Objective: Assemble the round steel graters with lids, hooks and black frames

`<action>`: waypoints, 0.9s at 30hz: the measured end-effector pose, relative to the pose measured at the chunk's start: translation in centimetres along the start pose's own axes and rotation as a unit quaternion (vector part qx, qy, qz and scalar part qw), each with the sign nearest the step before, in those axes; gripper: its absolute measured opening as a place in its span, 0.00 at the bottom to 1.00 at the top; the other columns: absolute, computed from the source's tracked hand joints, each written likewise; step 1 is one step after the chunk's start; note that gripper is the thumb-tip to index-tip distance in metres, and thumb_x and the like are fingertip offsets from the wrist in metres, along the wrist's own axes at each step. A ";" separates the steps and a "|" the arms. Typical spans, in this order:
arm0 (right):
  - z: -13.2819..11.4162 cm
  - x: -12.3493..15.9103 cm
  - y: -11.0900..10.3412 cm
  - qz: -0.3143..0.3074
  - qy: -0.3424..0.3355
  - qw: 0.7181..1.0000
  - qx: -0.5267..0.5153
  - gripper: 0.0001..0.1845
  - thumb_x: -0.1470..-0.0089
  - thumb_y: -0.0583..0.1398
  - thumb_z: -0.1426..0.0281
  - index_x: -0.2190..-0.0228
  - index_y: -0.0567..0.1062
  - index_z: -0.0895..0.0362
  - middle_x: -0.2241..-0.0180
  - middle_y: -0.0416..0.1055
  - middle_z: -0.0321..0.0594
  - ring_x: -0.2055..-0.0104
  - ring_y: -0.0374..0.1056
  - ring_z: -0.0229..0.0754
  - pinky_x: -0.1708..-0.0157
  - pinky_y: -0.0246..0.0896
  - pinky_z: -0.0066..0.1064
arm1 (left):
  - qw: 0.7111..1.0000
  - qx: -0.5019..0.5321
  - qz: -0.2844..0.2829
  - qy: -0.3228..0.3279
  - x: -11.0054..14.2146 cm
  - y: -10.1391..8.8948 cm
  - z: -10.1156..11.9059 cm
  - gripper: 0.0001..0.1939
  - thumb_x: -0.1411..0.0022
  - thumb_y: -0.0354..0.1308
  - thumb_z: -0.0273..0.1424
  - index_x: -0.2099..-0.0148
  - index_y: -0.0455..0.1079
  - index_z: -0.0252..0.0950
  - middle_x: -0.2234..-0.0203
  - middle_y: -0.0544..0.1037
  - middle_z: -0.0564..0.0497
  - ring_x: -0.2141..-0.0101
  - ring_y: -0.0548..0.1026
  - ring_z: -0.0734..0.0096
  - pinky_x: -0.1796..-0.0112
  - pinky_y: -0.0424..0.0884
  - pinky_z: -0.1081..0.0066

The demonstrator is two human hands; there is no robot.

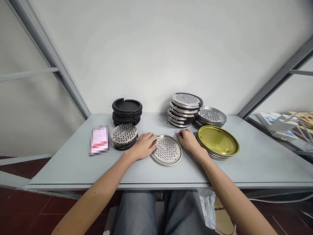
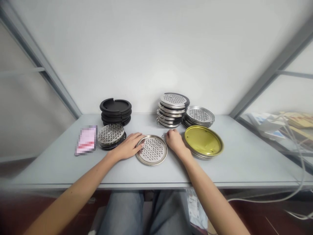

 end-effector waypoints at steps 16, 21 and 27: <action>-2.1 -1.9 -1.1 -0.098 -0.118 0.941 -0.301 0.13 0.51 0.62 0.68 0.64 0.79 0.61 0.70 0.79 0.42 0.68 0.73 0.43 0.65 0.67 0.31 | 1.000 0.000 -0.003 -0.002 0.1 0.0 0.0 0.20 0.32 0.48 0.36 0.39 0.59 0.41 0.48 0.68 0.45 0.46 0.65 0.57 0.43 0.59 0.55; -2.5 -2.8 -1.1 -0.176 -0.124 0.915 -0.340 0.06 0.56 0.63 0.71 0.72 0.77 0.60 0.75 0.77 0.39 0.73 0.71 0.39 0.70 0.65 0.27 | 1.000 -0.006 -0.005 -0.001 0.0 -0.1 0.1 0.20 0.32 0.48 0.36 0.39 0.59 0.41 0.48 0.68 0.44 0.46 0.65 0.57 0.43 0.59 0.56; -2.7 -1.8 -2.0 -0.117 -0.192 0.939 -0.260 0.08 0.51 0.60 0.71 0.71 0.79 0.59 0.74 0.77 0.38 0.72 0.70 0.38 0.69 0.62 0.26 | 1.000 -0.013 0.000 0.006 0.0 0.1 -0.1 0.21 0.32 0.48 0.36 0.39 0.59 0.41 0.48 0.68 0.44 0.46 0.65 0.58 0.44 0.59 0.56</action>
Point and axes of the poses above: each hand's wrist, its own x-axis away from the middle knuckle, its own y-axis out of the palm, z = x × y, the point moved 2 cm from there along -x, towards the middle knuckle
